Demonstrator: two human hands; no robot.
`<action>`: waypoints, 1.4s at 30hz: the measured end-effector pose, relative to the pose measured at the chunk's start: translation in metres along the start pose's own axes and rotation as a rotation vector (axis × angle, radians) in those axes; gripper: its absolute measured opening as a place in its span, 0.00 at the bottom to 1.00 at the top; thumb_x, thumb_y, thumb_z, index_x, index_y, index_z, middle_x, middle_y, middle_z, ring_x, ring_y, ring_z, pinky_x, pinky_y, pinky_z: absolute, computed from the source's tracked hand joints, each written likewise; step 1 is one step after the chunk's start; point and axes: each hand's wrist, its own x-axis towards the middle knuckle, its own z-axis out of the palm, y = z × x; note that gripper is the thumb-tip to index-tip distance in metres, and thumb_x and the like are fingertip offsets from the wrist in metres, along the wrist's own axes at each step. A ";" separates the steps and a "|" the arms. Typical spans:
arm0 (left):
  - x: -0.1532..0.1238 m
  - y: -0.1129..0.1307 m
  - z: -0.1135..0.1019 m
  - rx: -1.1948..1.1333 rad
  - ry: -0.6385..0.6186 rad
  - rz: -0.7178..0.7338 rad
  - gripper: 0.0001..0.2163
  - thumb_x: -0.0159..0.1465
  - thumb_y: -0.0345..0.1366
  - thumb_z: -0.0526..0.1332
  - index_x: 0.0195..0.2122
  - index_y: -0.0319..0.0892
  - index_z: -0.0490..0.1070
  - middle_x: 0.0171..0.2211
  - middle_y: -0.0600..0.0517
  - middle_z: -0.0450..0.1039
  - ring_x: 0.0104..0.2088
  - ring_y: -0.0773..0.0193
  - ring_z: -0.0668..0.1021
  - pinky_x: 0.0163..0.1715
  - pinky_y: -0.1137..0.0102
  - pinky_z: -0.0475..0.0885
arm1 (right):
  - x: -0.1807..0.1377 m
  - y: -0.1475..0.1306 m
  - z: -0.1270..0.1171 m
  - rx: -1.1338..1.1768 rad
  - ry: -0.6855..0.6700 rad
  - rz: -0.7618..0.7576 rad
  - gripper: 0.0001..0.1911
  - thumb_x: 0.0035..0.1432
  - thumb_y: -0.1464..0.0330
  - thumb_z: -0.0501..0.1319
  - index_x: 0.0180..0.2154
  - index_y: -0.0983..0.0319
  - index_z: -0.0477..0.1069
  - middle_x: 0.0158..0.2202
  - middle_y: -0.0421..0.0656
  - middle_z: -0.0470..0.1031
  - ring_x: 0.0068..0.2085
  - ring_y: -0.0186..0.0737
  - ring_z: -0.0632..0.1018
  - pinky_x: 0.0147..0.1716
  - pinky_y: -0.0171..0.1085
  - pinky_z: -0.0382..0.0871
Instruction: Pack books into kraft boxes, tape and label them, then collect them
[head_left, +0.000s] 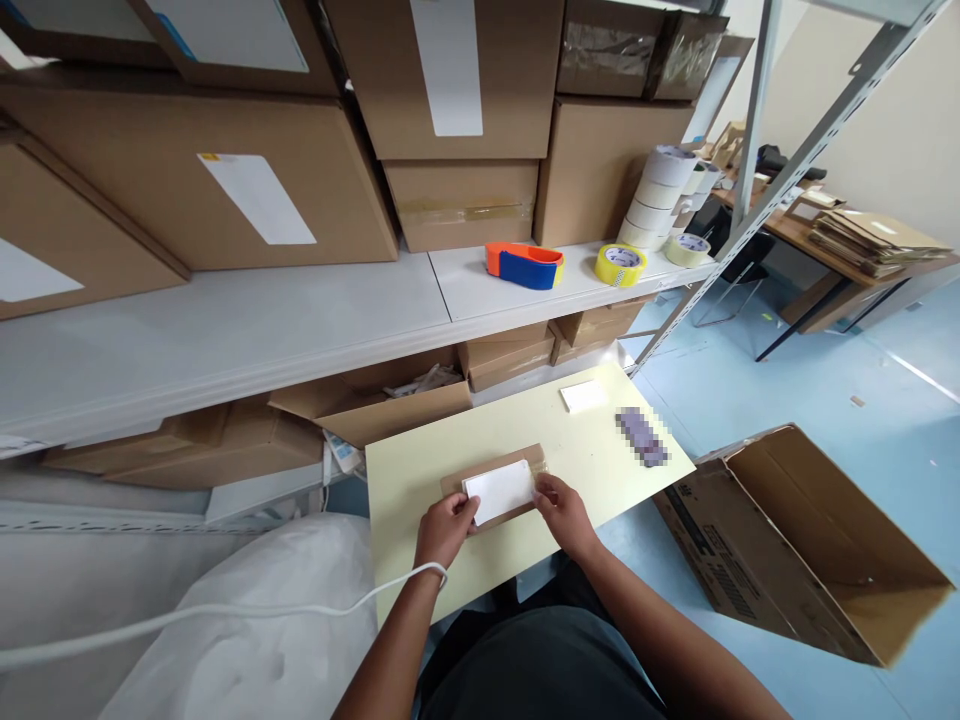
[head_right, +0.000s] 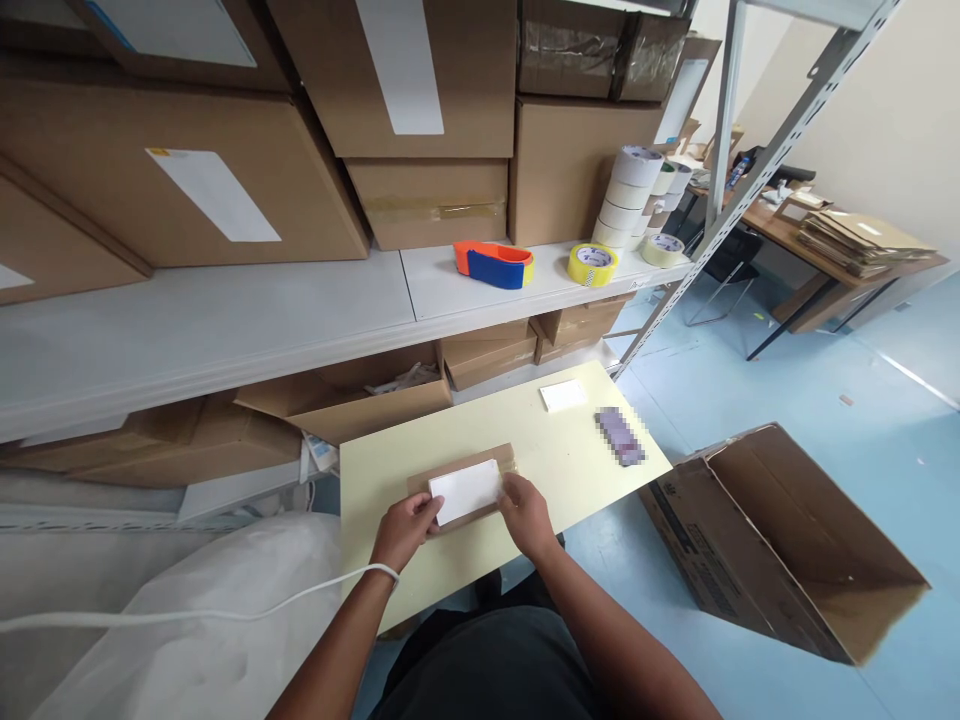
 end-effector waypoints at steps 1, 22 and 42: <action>0.001 -0.002 0.000 -0.007 -0.002 0.002 0.16 0.58 0.52 0.58 0.32 0.44 0.76 0.23 0.53 0.78 0.28 0.57 0.82 0.30 0.69 0.71 | -0.004 -0.001 -0.001 -0.082 0.040 -0.091 0.20 0.59 0.65 0.63 0.53 0.58 0.76 0.50 0.51 0.79 0.49 0.52 0.80 0.51 0.53 0.75; 0.006 -0.004 -0.003 -0.094 -0.021 -0.032 0.18 0.58 0.52 0.59 0.30 0.42 0.75 0.26 0.52 0.78 0.28 0.59 0.82 0.24 0.71 0.72 | 0.005 0.028 0.034 -0.996 -0.137 -0.663 0.50 0.65 0.51 0.62 0.74 0.70 0.43 0.74 0.58 0.48 0.75 0.59 0.50 0.71 0.64 0.38; 0.011 -0.032 0.035 0.864 0.321 1.102 0.30 0.66 0.32 0.53 0.70 0.33 0.58 0.67 0.36 0.65 0.68 0.47 0.67 0.68 0.52 0.60 | 0.019 0.007 0.040 -1.036 -0.301 -0.757 0.42 0.60 0.70 0.61 0.72 0.65 0.51 0.75 0.55 0.45 0.74 0.57 0.51 0.72 0.61 0.42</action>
